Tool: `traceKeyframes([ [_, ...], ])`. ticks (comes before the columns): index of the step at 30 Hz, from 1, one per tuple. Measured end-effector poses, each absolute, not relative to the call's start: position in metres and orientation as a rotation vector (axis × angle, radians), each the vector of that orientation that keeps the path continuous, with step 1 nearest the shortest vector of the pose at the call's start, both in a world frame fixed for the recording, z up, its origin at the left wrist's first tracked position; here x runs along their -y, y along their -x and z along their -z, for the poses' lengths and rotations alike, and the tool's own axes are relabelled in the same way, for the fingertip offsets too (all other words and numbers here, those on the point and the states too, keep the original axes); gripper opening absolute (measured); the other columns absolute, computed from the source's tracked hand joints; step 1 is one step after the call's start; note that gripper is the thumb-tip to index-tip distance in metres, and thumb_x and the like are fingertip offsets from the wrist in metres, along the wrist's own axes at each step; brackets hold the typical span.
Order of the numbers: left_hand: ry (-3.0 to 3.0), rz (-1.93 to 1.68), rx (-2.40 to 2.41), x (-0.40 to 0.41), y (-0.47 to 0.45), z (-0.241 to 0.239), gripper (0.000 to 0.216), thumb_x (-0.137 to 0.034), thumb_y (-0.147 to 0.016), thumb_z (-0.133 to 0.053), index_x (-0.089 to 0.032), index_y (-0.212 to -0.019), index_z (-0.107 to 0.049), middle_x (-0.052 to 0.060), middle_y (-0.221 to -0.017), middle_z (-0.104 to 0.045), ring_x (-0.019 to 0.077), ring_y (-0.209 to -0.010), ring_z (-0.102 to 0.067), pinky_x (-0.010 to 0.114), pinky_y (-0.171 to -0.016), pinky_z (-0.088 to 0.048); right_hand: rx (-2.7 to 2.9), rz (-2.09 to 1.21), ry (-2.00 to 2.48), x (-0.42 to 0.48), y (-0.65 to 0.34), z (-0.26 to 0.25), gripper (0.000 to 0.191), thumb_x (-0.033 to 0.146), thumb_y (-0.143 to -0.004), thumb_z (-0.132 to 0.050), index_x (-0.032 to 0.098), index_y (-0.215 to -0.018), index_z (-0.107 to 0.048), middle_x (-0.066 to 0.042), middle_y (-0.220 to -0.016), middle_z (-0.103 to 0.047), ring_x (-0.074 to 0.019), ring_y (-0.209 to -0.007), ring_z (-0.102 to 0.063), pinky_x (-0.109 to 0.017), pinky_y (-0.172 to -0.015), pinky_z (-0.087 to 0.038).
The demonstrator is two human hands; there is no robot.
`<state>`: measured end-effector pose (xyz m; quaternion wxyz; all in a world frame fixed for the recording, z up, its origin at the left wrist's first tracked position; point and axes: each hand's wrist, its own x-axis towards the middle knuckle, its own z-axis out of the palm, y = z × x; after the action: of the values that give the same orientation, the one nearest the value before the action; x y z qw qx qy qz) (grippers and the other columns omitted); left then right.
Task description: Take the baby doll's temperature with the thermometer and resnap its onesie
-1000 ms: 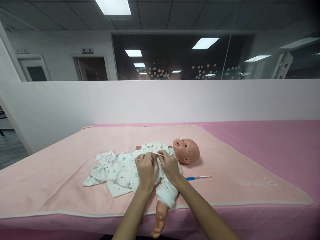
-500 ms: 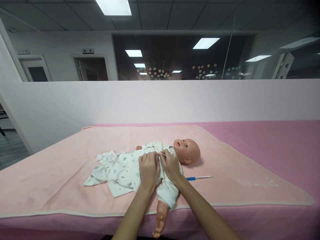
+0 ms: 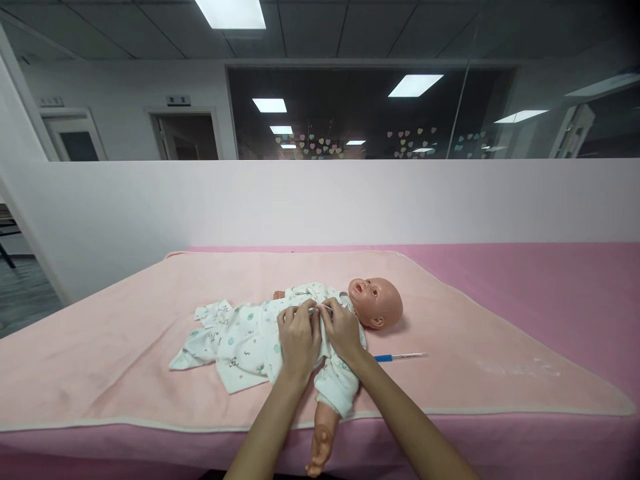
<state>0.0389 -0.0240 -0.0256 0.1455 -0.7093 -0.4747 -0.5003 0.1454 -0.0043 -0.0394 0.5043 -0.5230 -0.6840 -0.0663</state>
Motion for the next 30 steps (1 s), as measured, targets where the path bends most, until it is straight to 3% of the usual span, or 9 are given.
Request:
traceKeyframes([
  [20,2.039,1.535,1.393,0.024,-0.039,0.026,0.013,-0.020,-0.082,-0.049,-0.019,-0.093,-0.054,0.002,-0.087,-0.064,0.0171,-0.080,-0.053,0.033,-0.079,-0.034,1.676,0.191,1.157,0.013,-0.145,0.035,0.022,0.023,-0.088,-0.036,0.018,-0.082,-0.056,-0.001,-0.069,-0.064,-0.0128,-0.061,-0.058,-0.021,-0.056,-0.035],
  [30,1.966,1.418,1.506,0.034,-0.009,0.027,0.015,-0.026,-0.078,-0.051,-0.022,-0.090,-0.059,0.005,-0.092,-0.065,0.0239,-0.090,-0.051,0.039,-0.081,-0.031,1.590,0.245,1.144,0.009,-0.145,0.038,0.027,0.027,-0.092,-0.029,0.018,-0.087,-0.053,-0.003,-0.071,-0.063,-0.0140,-0.059,-0.057,-0.022,-0.053,-0.036],
])
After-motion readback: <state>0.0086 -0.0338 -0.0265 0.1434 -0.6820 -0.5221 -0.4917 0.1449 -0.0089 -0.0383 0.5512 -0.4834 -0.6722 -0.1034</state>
